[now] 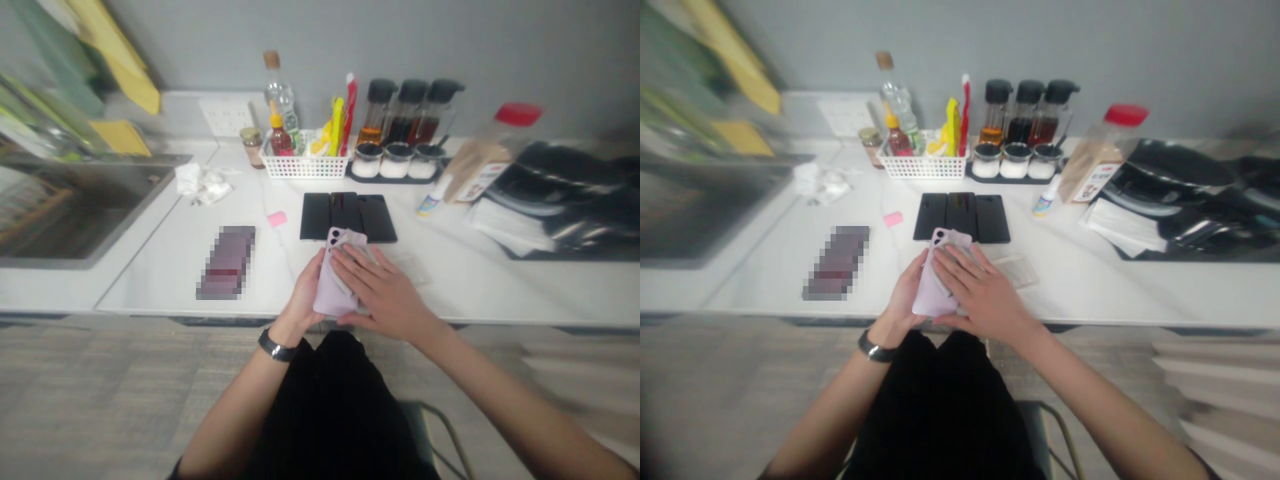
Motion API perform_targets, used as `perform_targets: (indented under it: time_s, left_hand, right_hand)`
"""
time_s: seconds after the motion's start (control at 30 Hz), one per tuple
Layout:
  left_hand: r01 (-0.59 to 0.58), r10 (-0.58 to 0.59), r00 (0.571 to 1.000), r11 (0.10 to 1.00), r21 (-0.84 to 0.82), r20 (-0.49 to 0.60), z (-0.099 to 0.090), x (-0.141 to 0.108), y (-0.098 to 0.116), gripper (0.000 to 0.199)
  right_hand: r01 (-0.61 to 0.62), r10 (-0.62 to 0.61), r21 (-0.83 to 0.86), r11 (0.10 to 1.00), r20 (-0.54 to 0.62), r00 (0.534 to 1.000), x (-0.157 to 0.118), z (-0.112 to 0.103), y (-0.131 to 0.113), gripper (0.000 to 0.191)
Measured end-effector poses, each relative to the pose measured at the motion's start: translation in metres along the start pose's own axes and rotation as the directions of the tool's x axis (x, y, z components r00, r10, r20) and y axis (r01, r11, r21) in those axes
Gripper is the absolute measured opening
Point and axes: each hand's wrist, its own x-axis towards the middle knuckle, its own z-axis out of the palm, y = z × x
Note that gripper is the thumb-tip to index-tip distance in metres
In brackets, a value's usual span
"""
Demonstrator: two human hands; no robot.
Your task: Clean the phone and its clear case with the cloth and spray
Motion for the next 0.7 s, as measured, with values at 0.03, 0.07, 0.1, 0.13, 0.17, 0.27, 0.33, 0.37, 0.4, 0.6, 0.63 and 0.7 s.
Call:
perform_targets:
  time_s: [0.03, 0.07, 0.1, 0.13, 0.17, 0.27, 0.33, 0.37, 0.4, 0.6, 0.63, 0.7]
  left_hand:
    - [0.004, -0.004, 1.0, 1.0, 0.003, 0.003, -0.001, 0.0, 0.001, 0.052]
    - [0.007, -0.007, 1.0, 1.0, 0.006, 0.02, -0.002, 0.001, 0.001, 0.055]
    - [0.006, -0.007, 0.999, 1.0, 0.011, 0.052, -0.004, 0.001, 0.002, 0.058]
    - [-0.005, 0.004, 0.996, 1.0, 0.016, 0.091, -0.006, 0.002, 0.002, 0.061]
    - [-0.026, 0.024, 0.992, 0.999, 0.018, 0.124, -0.008, 0.003, 0.002, 0.063]
    - [-0.084, 0.083, 0.986, 0.996, -0.001, 0.145, -0.009, 0.004, 0.001, 0.061]
    - [-0.102, 0.104, 0.989, 0.994, -0.028, 0.11, -0.007, 0.003, 0.0, 0.055]
    - [-0.106, 0.109, 0.99, 0.994, -0.037, 0.093, -0.005, 0.003, 0.0, 0.054]
    - [-0.111, 0.114, 0.99, 0.993, -0.041, 0.079, -0.004, 0.002, -0.001, 0.053]
    - [-0.145, 0.146, 0.989, 0.989, -0.026, 0.027, -0.001, 0.001, -0.004, 0.045]
    - [-0.143, 0.144, 0.989, 0.989, -0.026, 0.023, -0.001, 0.001, -0.004, 0.044]
    - [-0.152, 0.153, 0.988, 0.988, -0.023, 0.021, -0.001, 0.001, -0.004, 0.043]
  right_hand:
    - [0.04, -0.041, 0.012, 0.999, 0.004, 0.999, 0.0, 0.003, -0.008, 0.096]
    - [0.082, -0.082, 0.018, 0.996, 0.003, 0.997, -0.002, 0.005, -0.016, 0.093]
    - [0.119, -0.119, 0.018, 0.993, 0.0, 0.993, -0.005, 0.007, -0.023, 0.089]
    - [0.141, -0.141, 0.011, 0.99, -0.005, 0.99, -0.009, 0.007, -0.027, 0.085]
    - [0.144, -0.145, -0.002, 0.99, -0.01, 0.989, -0.014, 0.006, -0.03, 0.082]
    - [0.045, -0.046, -0.055, 0.997, -0.02, 0.999, -0.027, -0.001, -0.024, 0.079]
    - [-0.058, 0.055, -0.064, 0.996, -0.046, 0.997, -0.03, -0.004, -0.018, 0.078]
    - [-0.099, 0.096, -0.05, 0.994, -0.068, 0.993, -0.03, -0.004, -0.016, 0.076]
    - [-0.139, 0.136, -0.026, 0.99, -0.093, 0.986, -0.028, -0.003, -0.016, 0.073]
    - [-0.382, 0.407, 0.167, 0.909, -0.154, 0.9, -0.001, 0.015, -0.032, 0.077]
    - [-0.398, 0.425, 0.185, 0.898, -0.14, 0.894, 0.003, 0.017, -0.033, 0.081]
    - [-0.416, 0.442, 0.198, 0.888, -0.116, 0.889, 0.009, 0.018, -0.033, 0.085]
